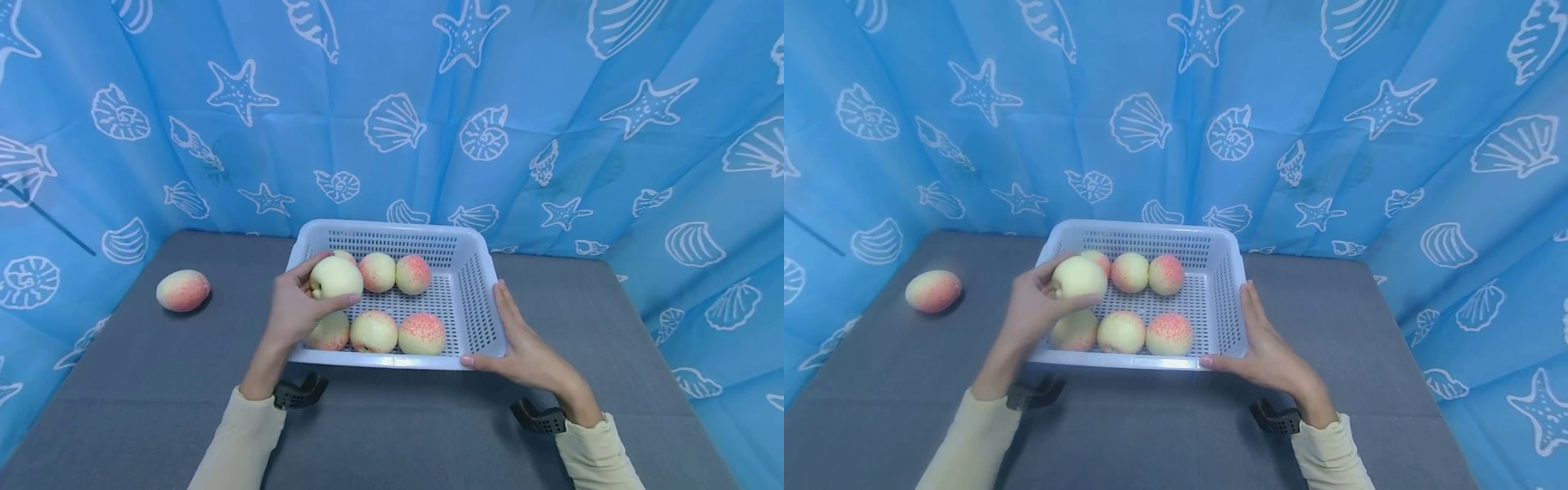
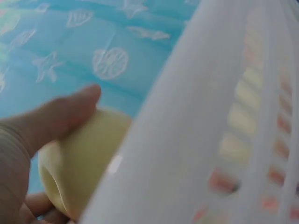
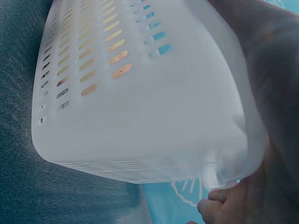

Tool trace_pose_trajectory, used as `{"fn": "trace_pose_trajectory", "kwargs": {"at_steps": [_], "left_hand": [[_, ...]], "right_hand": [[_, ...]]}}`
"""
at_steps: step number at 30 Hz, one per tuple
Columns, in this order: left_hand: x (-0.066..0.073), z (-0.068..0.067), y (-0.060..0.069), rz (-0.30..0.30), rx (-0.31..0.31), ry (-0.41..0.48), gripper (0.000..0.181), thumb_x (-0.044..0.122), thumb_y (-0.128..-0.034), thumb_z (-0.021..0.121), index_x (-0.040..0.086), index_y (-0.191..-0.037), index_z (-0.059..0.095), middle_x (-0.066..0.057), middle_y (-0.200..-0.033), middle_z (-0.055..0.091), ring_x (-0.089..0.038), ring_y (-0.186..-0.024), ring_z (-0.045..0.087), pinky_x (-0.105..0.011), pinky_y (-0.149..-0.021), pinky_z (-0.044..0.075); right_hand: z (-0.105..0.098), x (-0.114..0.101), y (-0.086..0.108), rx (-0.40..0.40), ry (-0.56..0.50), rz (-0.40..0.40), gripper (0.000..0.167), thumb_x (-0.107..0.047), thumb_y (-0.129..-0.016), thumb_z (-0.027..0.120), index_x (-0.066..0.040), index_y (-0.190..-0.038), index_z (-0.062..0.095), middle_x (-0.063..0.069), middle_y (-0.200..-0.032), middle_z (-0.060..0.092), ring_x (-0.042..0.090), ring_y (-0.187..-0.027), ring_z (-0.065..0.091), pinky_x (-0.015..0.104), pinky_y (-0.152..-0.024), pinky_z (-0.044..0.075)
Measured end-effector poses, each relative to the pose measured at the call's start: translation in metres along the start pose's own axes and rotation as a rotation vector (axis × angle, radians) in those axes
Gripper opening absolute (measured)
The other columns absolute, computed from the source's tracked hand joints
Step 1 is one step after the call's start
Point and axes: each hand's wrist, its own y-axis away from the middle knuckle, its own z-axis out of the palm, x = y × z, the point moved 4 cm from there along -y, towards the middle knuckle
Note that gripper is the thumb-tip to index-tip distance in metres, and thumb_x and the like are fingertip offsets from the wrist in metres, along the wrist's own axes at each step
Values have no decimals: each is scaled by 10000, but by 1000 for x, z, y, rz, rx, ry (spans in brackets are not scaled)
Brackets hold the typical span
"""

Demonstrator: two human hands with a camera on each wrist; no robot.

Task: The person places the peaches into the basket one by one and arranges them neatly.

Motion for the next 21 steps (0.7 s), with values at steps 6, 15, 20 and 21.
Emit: {"fn": "trace_pose_trajectory", "kwargs": {"at_steps": [6,15,20,21], "left_hand": [[0,12,1,-66,36,-234,912,149,-714,936,-3,-1489,481,-208,-1383,577,-332,-1143,614,-493,-866,535],[-1,14,-1,-129,34,-382,858,197,-763,903,-10,-1481,483,-230,-1382,578,-371,-1184,599,-540,-936,508],[-3,15,0,-143,27,-398,874,224,-779,892,-11,-1499,455,-238,-1402,560,-374,-1217,582,-545,-960,496],[-3,15,0,-144,26,-400,877,228,-781,891,-11,-1502,451,-239,-1405,558,-373,-1222,579,-546,-963,495]], "right_hand": [[1,0,0,0,-3,13,1359,-384,-771,900,-208,-1619,-147,217,-1645,-211,553,-1349,390,634,-998,439],[1,1,-1,0,-10,16,1360,-382,-767,904,-222,-1620,-143,212,-1648,-204,537,-1348,401,641,-1007,428],[2,1,0,0,-16,11,1361,-378,-768,903,-215,-1619,-147,222,-1645,-207,544,-1327,426,618,-979,465],[2,1,0,0,-14,12,1362,-380,-769,902,-212,-1618,-150,223,-1643,-211,548,-1330,420,619,-979,464]]}}
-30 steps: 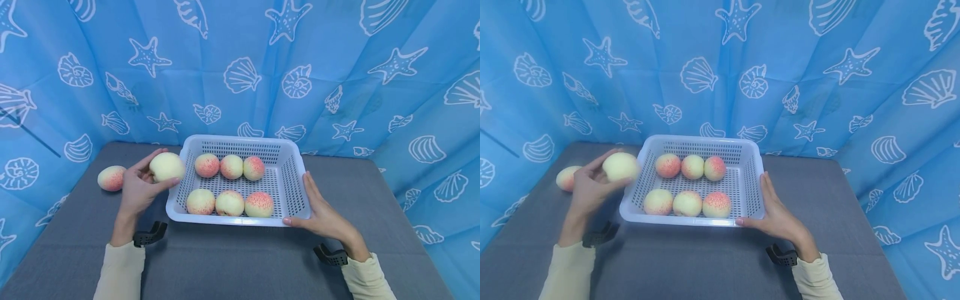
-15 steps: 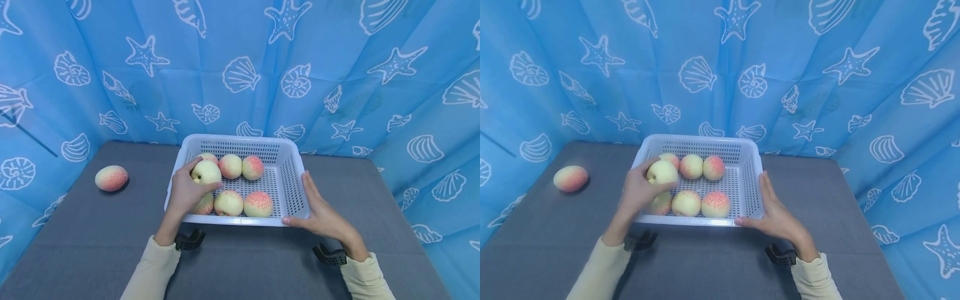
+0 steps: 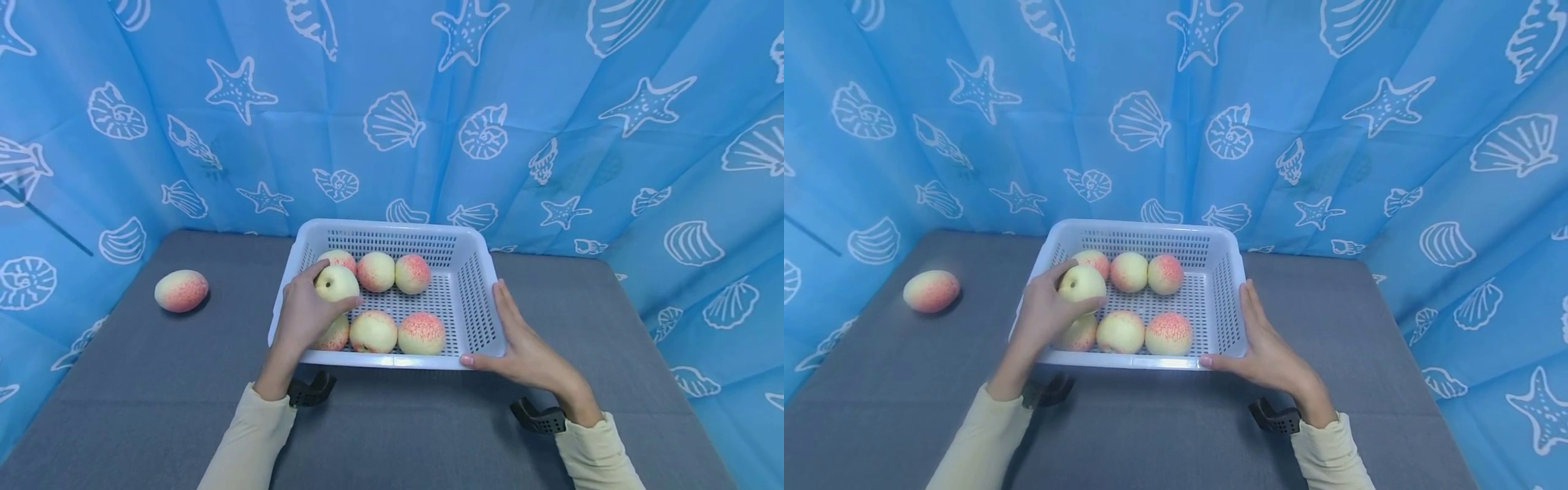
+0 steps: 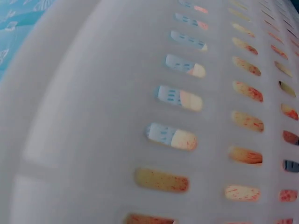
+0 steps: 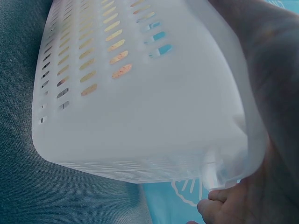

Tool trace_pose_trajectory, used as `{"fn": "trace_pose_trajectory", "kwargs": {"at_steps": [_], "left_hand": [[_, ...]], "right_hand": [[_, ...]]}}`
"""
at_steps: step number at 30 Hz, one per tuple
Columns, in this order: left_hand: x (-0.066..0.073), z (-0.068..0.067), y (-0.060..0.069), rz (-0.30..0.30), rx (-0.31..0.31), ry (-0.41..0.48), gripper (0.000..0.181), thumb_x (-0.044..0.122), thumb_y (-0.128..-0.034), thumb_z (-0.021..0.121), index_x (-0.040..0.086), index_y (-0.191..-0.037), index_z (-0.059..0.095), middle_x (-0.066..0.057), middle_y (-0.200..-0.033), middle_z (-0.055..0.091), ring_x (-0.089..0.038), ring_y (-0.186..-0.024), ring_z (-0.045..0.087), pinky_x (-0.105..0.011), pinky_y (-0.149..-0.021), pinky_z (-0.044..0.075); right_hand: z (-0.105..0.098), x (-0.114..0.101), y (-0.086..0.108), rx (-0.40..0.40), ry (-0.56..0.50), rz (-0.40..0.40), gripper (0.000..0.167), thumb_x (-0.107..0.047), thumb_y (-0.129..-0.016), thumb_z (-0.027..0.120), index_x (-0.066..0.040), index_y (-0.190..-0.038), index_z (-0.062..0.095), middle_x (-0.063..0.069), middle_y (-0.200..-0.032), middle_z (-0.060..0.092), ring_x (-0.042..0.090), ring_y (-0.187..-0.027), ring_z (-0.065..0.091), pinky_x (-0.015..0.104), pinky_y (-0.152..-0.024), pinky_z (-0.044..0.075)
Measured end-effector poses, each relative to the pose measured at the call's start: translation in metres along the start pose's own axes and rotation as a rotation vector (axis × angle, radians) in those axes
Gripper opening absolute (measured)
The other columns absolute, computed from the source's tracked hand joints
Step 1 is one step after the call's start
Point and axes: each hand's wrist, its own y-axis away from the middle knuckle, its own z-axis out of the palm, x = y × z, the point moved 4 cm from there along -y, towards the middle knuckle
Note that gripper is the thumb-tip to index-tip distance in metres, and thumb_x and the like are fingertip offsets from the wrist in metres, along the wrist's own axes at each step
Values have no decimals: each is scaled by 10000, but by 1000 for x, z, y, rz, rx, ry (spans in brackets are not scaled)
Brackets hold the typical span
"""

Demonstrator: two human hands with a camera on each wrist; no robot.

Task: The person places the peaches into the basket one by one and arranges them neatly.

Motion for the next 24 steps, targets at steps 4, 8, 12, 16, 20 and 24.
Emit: {"fn": "trace_pose_trajectory", "kwargs": {"at_steps": [4,8,12,16,20,24], "left_hand": [[0,0,0,4,-12,-12,876,235,-787,885,-18,-1502,446,-241,-1406,557,-374,-1228,578,-545,-971,493],[1,1,-1,15,-31,-38,871,234,-792,878,-29,-1499,443,-241,-1388,572,-371,-1217,591,-538,-972,497],[2,2,-2,26,-46,-59,874,225,-798,869,-37,-1506,427,-240,-1396,566,-369,-1225,584,-542,-978,493],[2,3,-2,38,-56,-72,879,223,-809,861,-45,-1513,408,-245,-1414,548,-377,-1241,570,-551,-986,485],[3,3,-2,40,-60,-80,880,229,-808,860,-50,-1510,407,-253,-1402,553,-383,-1229,575,-547,-972,493],[3,4,-1,32,-75,-110,816,205,-834,842,-73,-1484,433,-264,-1413,545,-391,-1275,552,-541,-1019,474]], "right_hand": [[0,0,0,-4,2,7,1362,-390,-771,899,-205,-1616,-154,214,-1643,-223,554,-1364,368,648,-1015,412],[0,0,-1,-4,5,18,1361,-398,-771,897,-210,-1616,-153,202,-1645,-225,546,-1380,349,661,-1036,378],[0,0,-1,-3,2,18,1363,-392,-769,900,-214,-1617,-152,205,-1646,-220,543,-1358,387,637,-1013,421],[0,0,-1,-2,-1,11,1364,-382,-767,903,-219,-1617,-150,210,-1645,-217,541,-1335,421,614,-992,453],[-1,-1,-1,-2,0,8,1362,-375,-768,903,-214,-1618,-149,215,-1644,-214,541,-1335,419,617,-996,448],[-1,-2,0,-5,7,16,1363,-388,-770,899,-199,-1617,-152,219,-1644,-215,548,-1357,384,645,-1019,409]]}}
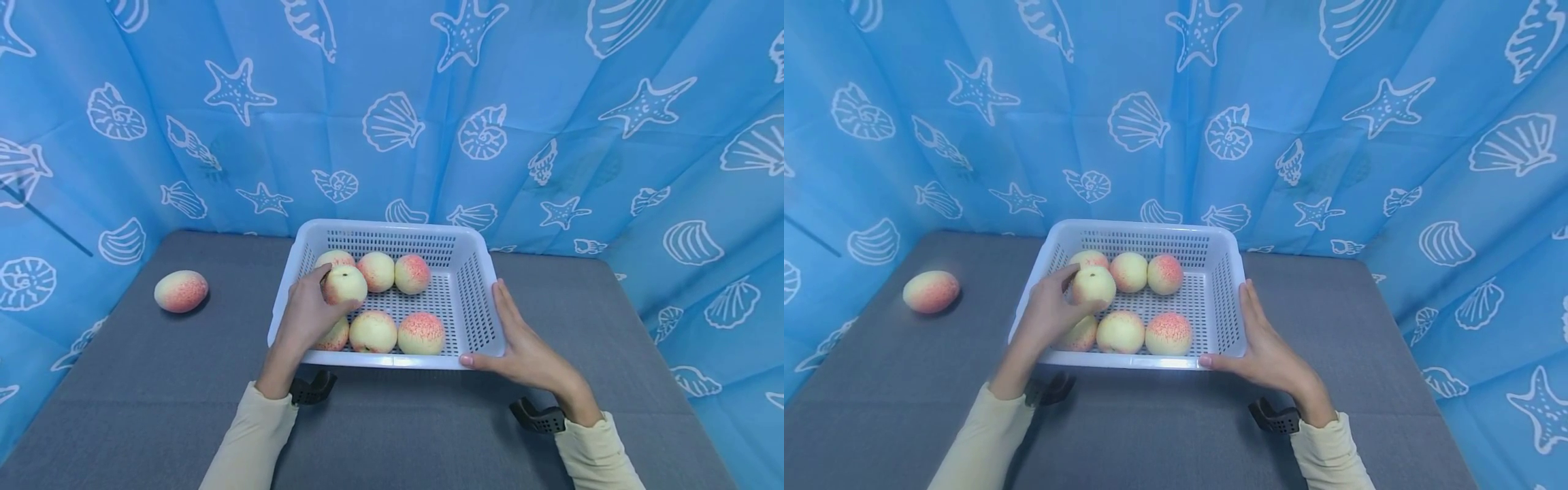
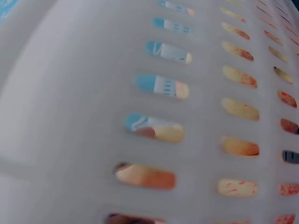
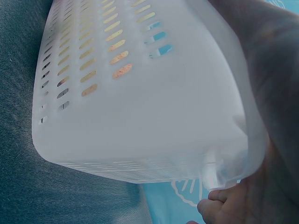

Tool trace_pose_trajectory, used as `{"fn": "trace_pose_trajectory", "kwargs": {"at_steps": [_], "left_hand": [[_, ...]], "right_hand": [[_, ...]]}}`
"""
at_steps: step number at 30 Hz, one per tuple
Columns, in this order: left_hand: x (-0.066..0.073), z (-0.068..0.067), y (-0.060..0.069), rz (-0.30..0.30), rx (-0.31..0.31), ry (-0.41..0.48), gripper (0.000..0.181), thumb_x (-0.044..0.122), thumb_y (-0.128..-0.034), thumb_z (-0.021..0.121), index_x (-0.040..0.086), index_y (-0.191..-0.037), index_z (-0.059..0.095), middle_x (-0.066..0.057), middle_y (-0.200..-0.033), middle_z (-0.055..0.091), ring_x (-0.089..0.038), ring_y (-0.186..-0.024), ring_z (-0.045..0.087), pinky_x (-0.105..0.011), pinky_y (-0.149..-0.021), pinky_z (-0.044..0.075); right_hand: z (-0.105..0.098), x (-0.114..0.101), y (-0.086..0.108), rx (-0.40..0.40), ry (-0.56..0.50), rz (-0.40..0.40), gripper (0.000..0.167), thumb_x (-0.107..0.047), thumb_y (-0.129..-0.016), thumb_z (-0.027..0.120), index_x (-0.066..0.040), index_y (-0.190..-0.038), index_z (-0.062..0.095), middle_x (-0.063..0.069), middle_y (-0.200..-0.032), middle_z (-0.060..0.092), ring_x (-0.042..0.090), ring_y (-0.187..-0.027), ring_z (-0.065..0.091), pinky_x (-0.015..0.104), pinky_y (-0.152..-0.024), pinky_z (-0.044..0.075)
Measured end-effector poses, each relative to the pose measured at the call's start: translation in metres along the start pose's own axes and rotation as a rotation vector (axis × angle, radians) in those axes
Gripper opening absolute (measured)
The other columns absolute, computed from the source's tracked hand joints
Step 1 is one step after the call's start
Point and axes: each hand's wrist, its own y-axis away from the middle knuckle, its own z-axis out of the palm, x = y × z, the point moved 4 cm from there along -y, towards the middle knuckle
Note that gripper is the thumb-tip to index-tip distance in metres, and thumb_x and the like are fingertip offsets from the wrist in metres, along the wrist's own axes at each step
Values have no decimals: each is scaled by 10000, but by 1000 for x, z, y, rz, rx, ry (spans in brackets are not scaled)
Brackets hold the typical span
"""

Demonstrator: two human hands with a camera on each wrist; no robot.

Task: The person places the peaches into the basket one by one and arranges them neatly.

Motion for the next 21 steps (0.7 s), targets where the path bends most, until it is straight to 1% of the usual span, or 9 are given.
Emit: {"fn": "trace_pose_trajectory", "kwargs": {"at_steps": [2,4,8,10,13,15,16,17,21], "left_hand": [[-1,1,0,-10,-8,-23,774,191,-853,828,-78,-1471,447,-267,-1422,540,-394,-1306,531,-540,-1052,452],[-1,1,0,-20,-9,-41,742,175,-867,815,-82,-1463,457,-274,-1419,541,-397,-1324,519,-543,-1068,435],[-2,1,-1,-23,13,-55,728,166,-867,815,-78,-1459,468,-277,-1394,562,-394,-1296,544,-543,-1049,452],[-3,1,-2,-23,25,-39,726,162,-865,815,-67,-1463,473,-271,-1396,565,-391,-1259,572,-537,-1028,470],[-4,-1,-1,-15,45,35,722,161,-872,814,-40,-1476,475,-235,-1456,528,-382,-1302,547,-528,-1052,456],[-5,-3,0,8,58,99,716,155,-873,814,-33,-1478,479,-214,-1492,499,-378,-1335,522,-515,-1071,441],[-5,-4,1,27,65,129,715,151,-874,816,-35,-1476,480,-206,-1507,484,-374,-1373,480,-515,-1088,417],[-5,-6,2,48,72,161,712,145,-873,817,-42,-1472,482,-202,-1518,473,-369,-1383,470,-501,-1096,410],[-1,-18,7,123,103,254,697,129,-862,827,-64,-1448,502,-214,-1491,498,-354,-1380,479,-469,-1116,396]], "right_hand": [[0,-1,1,-1,4,-1,1364,-395,-772,897,-189,-1615,-154,225,-1642,-216,556,-1363,369,662,-1024,392],[-1,-2,1,-1,4,-1,1361,-394,-774,895,-186,-1616,-154,226,-1641,-217,556,-1356,380,654,-1013,409],[-1,-3,1,1,1,-8,1357,-384,-776,896,-188,-1617,-150,235,-1639,-215,554,-1325,426,624,-980,461],[-1,-3,1,3,0,-13,1357,-378,-775,898,-187,-1617,-150,240,-1637,-215,558,-1314,437,613,-965,478],[-1,-2,1,5,4,-13,1359,-381,-773,898,-187,-1616,-151,241,-1636,-218,561,-1317,430,616,-972,470],[-1,-2,1,5,4,-11,1361,-388,-772,898,-187,-1616,-151,239,-1638,-215,560,-1322,425,623,-979,462],[-1,-1,1,6,6,-10,1362,-390,-771,898,-185,-1616,-150,238,-1639,-213,558,-1325,423,627,-983,456],[-1,-1,1,7,8,-9,1363,-393,-771,898,-183,-1616,-150,237,-1639,-211,558,-1332,414,632,-989,447],[-1,0,1,4,16,-8,1366,-400,-772,895,-169,-1614,-155,233,-1641,-209,569,-1393,308,684,-1040,357]]}}
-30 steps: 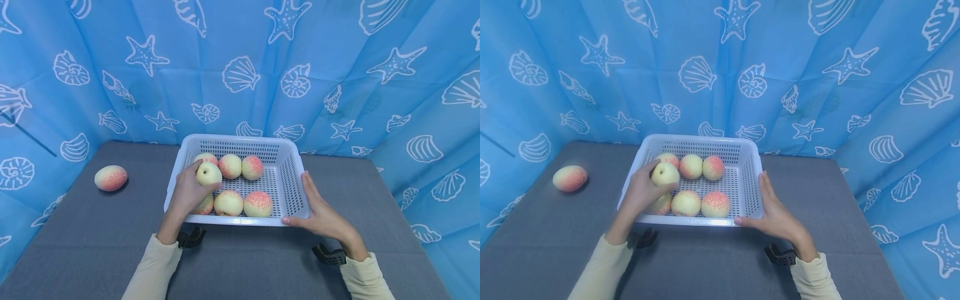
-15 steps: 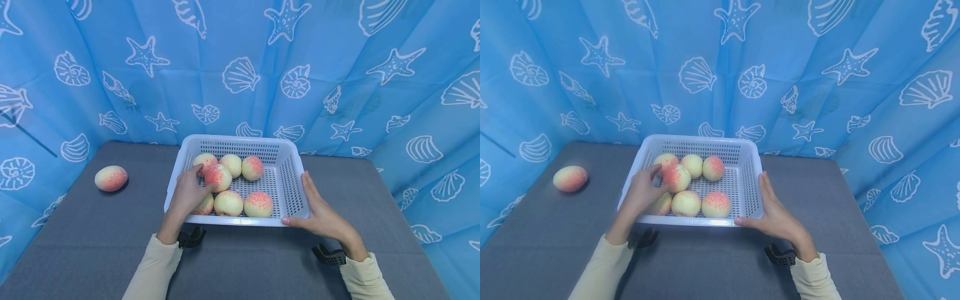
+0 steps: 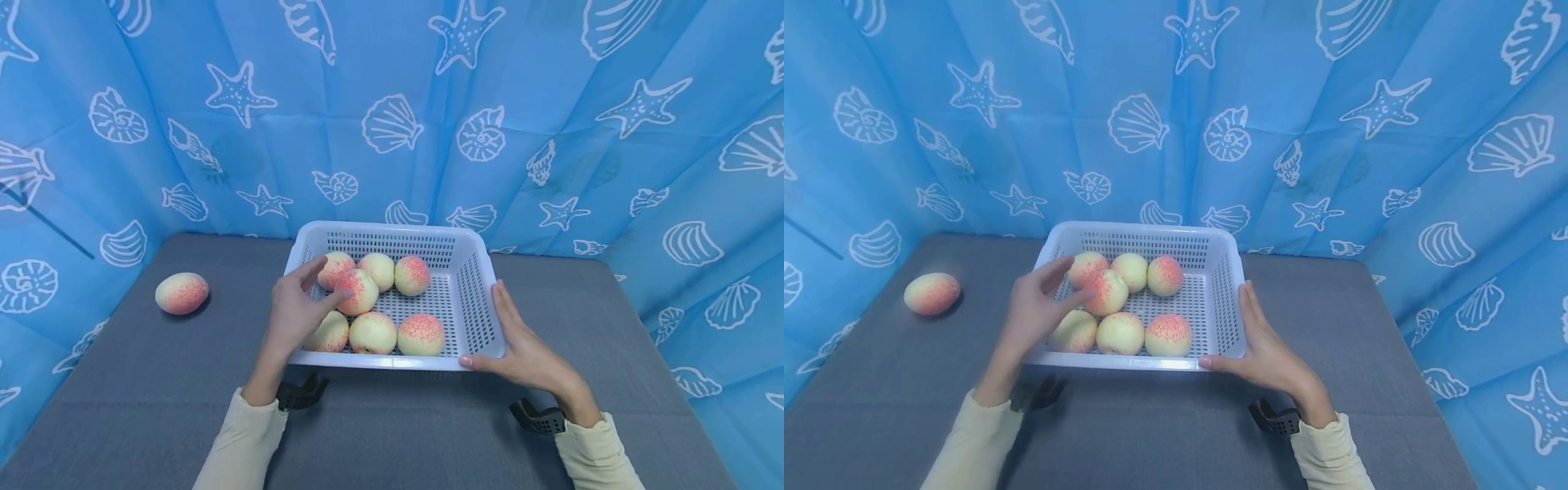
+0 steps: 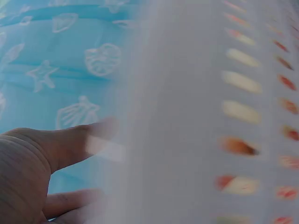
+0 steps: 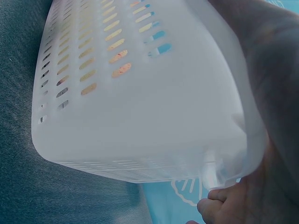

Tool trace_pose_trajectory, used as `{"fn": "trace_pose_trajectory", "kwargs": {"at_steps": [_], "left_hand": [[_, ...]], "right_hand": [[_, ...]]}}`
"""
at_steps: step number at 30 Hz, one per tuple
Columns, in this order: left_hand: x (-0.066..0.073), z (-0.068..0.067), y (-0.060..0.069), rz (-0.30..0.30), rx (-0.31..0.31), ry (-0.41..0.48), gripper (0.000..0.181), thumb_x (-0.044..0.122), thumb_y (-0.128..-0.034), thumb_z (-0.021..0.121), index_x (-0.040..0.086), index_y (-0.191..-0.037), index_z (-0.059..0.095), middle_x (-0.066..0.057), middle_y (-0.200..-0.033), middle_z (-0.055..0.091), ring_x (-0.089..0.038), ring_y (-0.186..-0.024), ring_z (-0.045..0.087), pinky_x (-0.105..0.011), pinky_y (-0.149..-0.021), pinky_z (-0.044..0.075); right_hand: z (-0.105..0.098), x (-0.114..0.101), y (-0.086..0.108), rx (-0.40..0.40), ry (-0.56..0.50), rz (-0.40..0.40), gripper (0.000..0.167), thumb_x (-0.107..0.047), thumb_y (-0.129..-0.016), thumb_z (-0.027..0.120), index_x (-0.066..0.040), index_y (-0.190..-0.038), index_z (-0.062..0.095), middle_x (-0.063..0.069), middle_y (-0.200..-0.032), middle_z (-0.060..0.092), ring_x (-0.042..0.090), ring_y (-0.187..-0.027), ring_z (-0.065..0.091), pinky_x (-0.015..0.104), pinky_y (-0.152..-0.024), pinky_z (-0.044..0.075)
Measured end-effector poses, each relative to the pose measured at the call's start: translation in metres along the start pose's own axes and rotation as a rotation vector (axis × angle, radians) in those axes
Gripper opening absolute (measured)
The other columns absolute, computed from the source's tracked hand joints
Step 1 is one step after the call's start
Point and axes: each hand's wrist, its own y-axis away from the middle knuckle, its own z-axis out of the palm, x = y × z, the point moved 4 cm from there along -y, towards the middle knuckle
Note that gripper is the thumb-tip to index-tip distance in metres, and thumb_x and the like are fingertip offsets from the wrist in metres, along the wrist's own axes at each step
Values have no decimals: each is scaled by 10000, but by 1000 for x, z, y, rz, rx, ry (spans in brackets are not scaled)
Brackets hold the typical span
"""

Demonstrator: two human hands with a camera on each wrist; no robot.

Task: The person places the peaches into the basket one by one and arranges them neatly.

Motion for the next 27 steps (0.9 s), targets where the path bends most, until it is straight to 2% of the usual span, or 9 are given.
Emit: {"fn": "trace_pose_trajectory", "kwargs": {"at_steps": [4,7,10,12,15,18,20,23,27], "left_hand": [[8,-17,4,48,50,31,693,134,-859,834,-66,-1439,511,-220,-1467,521,-351,-1376,485,-457,-1131,375],[11,-34,5,69,113,24,697,151,-855,841,-48,-1440,520,-205,-1462,530,-331,-1371,493,-445,-1119,383],[9,-59,7,77,207,29,698,146,-839,856,-23,-1437,538,-180,-1456,544,-296,-1366,504,-425,-1110,394],[3,-78,7,75,286,25,713,143,-823,868,8,-1443,544,-156,-1460,546,-270,-1368,505,-407,-1115,392],[-17,-111,8,62,440,-16,724,139,-800,885,56,-1442,563,-112,-1462,555,-241,-1372,505,-370,-1125,385],[-47,-142,10,18,592,-33,729,144,-803,879,82,-1453,555,-102,-1479,540,-210,-1386,488,-317,-1136,364],[-69,-159,12,-22,672,-10,741,135,-804,872,81,-1464,539,-109,-1497,520,-190,-1400,467,-284,-1143,344],[-100,-172,16,-108,740,14,791,150,-818,857,65,-1504,474,-113,-1543,461,-165,-1434,412,-252,-1155,305],[-136,-174,19,-235,767,59,886,189,-820,859,74,-1557,382,-79,-1610,358,-135,-1481,316,-227,-1172,245]], "right_hand": [[0,0,0,-6,2,7,1369,-414,-771,893,-169,-1612,-158,218,-1644,-216,567,-1433,211,715,-1076,262],[1,1,0,-7,0,7,1368,-416,-772,892,-175,-1613,-160,222,-1641,-221,566,-1414,259,705,-1066,289],[1,2,-1,-6,6,6,1366,-411,-772,892,-172,-1613,-158,218,-1641,-223,566,-1428,222,716,-1071,270],[1,3,-1,-6,6,6,1366,-403,-771,895,-175,-1614,-154,201,-1645,-226,558,-1449,166,726,-1082,239],[0,3,-1,-5,9,7,1366,-398,-767,899,-180,-1616,-149,180,-1650,-225,550,-1470,92,744,-1087,198],[0,2,-1,-6,8,8,1366,-396,-764,901,-179,-1618,-142,174,-1653,-222,544,-1477,58,753,-1087,179],[0,2,-2,-6,9,10,1367,-399,-762,902,-176,-1619,-139,175,-1653,-218,541,-1479,54,751,-1089,177],[0,1,-1,-7,6,9,1365,-397,-765,900,-174,-1617,-142,184,-1652,-215,546,-1473,92,740,-1090,202],[-1,-2,0,-9,-5,4,1359,-380,-774,897,-175,-1615,-150,206,-1648,-213,566,-1435,204,723,-1070,271]]}}
